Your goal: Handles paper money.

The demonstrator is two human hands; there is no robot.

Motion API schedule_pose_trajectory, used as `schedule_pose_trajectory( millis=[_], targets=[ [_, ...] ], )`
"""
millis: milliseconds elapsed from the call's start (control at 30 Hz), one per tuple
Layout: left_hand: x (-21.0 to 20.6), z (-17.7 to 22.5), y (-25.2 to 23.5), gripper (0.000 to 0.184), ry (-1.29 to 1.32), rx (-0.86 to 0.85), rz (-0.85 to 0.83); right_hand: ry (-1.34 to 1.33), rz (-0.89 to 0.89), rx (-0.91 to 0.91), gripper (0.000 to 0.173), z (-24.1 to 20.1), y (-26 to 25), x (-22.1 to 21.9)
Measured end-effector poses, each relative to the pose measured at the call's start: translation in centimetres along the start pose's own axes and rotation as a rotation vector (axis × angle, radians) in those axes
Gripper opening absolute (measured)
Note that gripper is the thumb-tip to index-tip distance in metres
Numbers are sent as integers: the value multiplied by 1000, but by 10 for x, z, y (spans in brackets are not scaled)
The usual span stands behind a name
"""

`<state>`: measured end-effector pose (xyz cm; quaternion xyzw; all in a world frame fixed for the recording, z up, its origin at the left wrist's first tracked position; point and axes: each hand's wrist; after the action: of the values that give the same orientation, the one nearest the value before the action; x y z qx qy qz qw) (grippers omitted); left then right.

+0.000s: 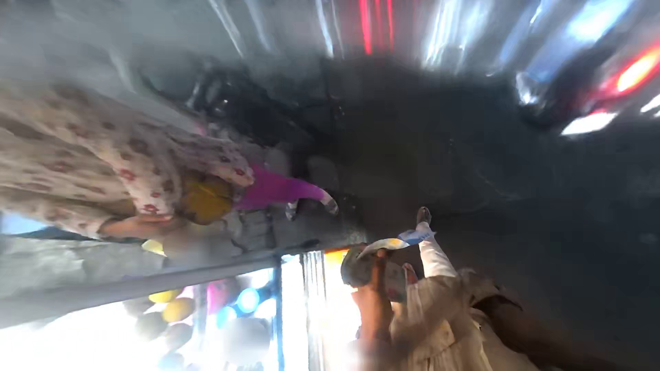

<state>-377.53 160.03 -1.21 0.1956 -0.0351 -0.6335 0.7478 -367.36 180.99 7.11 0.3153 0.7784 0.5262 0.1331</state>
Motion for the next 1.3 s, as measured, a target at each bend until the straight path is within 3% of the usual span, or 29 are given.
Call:
schedule_pose_trajectory(
  millis=[100,167,200,233,300,400,467,500,600,633,733,800,867,933,1000,1100,1200,1300],
  targets=[
    [-34,24,-45,23,14,125,46,-15,126,186,36,-28,6,71],
    [-59,36,-79,20,12,162,81,44,-70,134,39,-41,-10,127],
    [-74,40,-98,21,8,165,97,58,-22,288,36,-19,-30,141],
    [-90,44,-117,22,6,160,99,52,111,513,28,13,-57,152],
    [-124,52,-142,21,0,188,102,32,300,684,27,35,-74,199],
    [-173,55,-176,17,-50,202,59,52,903,849,49,0,-90,286],
    [-201,54,-197,16,-60,209,17,69,1016,922,67,-28,-116,329],
    [-212,55,-206,17,-55,223,3,47,996,950,65,-40,-132,342],
    [-239,63,-240,15,-7,213,-33,-221,976,1096,33,-70,-182,372],
    [-244,67,-255,16,41,201,-46,-335,905,1123,32,-77,-189,387],
    [-251,76,-310,35,370,191,-191,-638,817,1105,52,-91,-203,439],
    [-258,76,-357,40,567,190,-255,-638,924,1075,48,-99,-215,480],
    [-269,77,-405,38,606,149,-242,-489,1096,1075,23,-110,-232,521],
    [-281,74,-455,35,585,100,-269,-289,1221,1036,17,-129,-250,559],
    [-293,78,-499,41,503,99,-313,-208,1132,979,25,-158,-266,590],
    [-314,102,-557,52,372,109,-368,-339,790,890,43,-217,-279,635],
    [-327,132,-615,56,325,73,-333,-442,716,928,27,-276,-308,673],
    [-327,149,-663,76,191,-9,-259,-502,689,927,14,-320,-324,712]
  ],
)
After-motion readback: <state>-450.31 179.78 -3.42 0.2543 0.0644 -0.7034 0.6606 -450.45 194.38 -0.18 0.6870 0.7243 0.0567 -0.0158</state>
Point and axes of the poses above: each hand's wrist, its own y-axis away from the middle knuckle, its own x-axis out of the back of the hand, z = x × y, and after that the axes turned 1 degree about -y, right-handed
